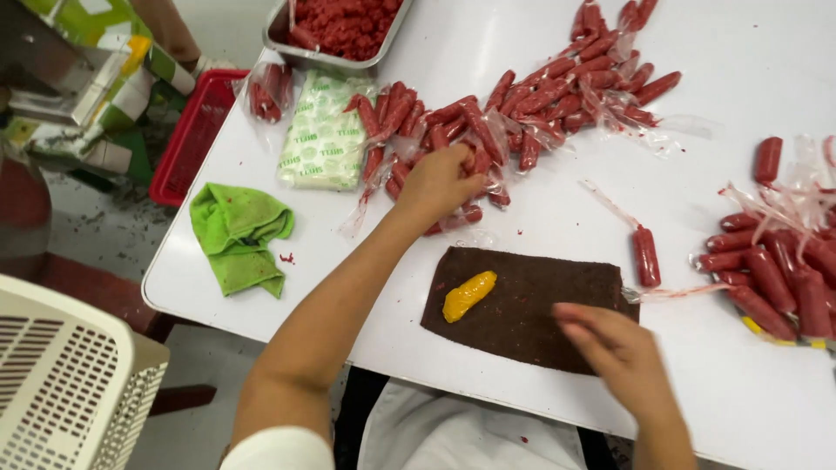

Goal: Manually wrapping individual sausages in plastic film and twisting the ends to seal them on a production table.

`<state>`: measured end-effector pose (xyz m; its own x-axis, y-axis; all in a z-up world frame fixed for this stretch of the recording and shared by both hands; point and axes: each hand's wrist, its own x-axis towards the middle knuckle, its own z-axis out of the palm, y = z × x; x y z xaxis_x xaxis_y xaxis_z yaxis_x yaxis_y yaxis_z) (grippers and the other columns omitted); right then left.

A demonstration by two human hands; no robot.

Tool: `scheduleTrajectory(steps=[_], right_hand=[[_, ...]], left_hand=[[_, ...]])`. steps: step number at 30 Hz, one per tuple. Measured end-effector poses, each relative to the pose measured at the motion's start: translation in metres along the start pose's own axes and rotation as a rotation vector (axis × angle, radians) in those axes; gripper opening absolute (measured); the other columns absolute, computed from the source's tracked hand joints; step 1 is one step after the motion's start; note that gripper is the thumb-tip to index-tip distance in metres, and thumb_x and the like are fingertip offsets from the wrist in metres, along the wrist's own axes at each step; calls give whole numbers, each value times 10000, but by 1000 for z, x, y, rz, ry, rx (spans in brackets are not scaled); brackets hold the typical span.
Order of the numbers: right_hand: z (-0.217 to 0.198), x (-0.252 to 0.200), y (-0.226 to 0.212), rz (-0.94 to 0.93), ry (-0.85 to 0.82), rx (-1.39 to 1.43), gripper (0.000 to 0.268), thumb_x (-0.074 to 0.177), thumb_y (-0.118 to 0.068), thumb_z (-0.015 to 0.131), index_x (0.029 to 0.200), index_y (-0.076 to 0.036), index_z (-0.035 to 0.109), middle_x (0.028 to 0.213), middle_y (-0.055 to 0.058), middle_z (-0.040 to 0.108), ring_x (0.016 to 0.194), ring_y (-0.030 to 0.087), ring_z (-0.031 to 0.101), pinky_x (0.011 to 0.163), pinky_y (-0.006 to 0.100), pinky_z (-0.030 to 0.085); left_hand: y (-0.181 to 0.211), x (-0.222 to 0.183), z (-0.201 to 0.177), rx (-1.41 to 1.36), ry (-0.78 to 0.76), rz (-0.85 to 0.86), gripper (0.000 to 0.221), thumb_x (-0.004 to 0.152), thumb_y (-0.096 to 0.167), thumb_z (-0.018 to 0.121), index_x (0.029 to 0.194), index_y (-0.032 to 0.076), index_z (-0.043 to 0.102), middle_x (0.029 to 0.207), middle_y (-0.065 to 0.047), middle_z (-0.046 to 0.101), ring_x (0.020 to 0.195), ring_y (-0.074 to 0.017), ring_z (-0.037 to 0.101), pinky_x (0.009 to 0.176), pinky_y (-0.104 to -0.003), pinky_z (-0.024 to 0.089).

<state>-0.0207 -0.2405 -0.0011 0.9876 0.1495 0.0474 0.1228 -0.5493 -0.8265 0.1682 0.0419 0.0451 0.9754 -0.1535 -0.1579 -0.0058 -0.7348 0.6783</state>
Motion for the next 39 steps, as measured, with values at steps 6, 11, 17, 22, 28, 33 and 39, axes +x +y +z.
scheduleTrajectory(steps=[6,11,17,22,28,33,39], right_hand=[[43,56,-43,26,-15,633,624,955,-345,587,1412,70,495,1325,298,608,1249,421,589,1068,563,485],[53,57,-31,70,65,1276,384,1032,-340,513,1253,-29,555,1089,167,667,1016,295,669,919,407,547],[70,28,-40,-106,30,510,229,948,-175,549,1027,-25,702,927,181,682,870,311,649,780,444,554],[69,9,-35,-192,84,803,199,907,-87,525,858,-14,704,784,94,628,756,186,588,727,358,551],[64,-4,-26,-288,33,530,274,864,-123,418,768,-108,674,615,30,527,755,192,587,1222,466,115],[43,-19,-40,-349,-10,452,373,1057,-223,431,1107,48,683,1085,201,682,1293,313,535,1236,532,-66],[22,-17,-64,-364,-152,291,282,1028,-190,335,852,-114,542,1656,121,280,1616,348,73,1232,664,-200]], left_hand=[[-11,-88,60,-1178,-157,173,283,838,33,753,1096,39,639,768,-86,636,537,-150,621,444,-251,509],[-1,-137,70,-1006,-269,138,426,846,176,797,1209,38,621,956,-145,667,750,-215,677,606,-341,582],[21,-134,62,-453,-18,712,589,983,435,574,1442,75,494,1407,-193,500,1374,-398,431,1184,-527,287],[53,-136,70,-439,-1,851,495,1073,450,350,1163,104,692,1328,-98,622,1344,-354,479,1173,-506,260],[64,-152,80,-702,107,833,623,1056,505,342,574,140,490,648,-12,549,935,-255,585,1172,-469,255],[71,-152,75,-594,35,906,662,1011,574,335,595,111,558,799,-64,654,1100,-283,595,1225,-558,116],[91,-172,34,-506,108,935,674,1080,460,236,592,102,535,693,10,555,940,-214,593,1110,-453,268]])
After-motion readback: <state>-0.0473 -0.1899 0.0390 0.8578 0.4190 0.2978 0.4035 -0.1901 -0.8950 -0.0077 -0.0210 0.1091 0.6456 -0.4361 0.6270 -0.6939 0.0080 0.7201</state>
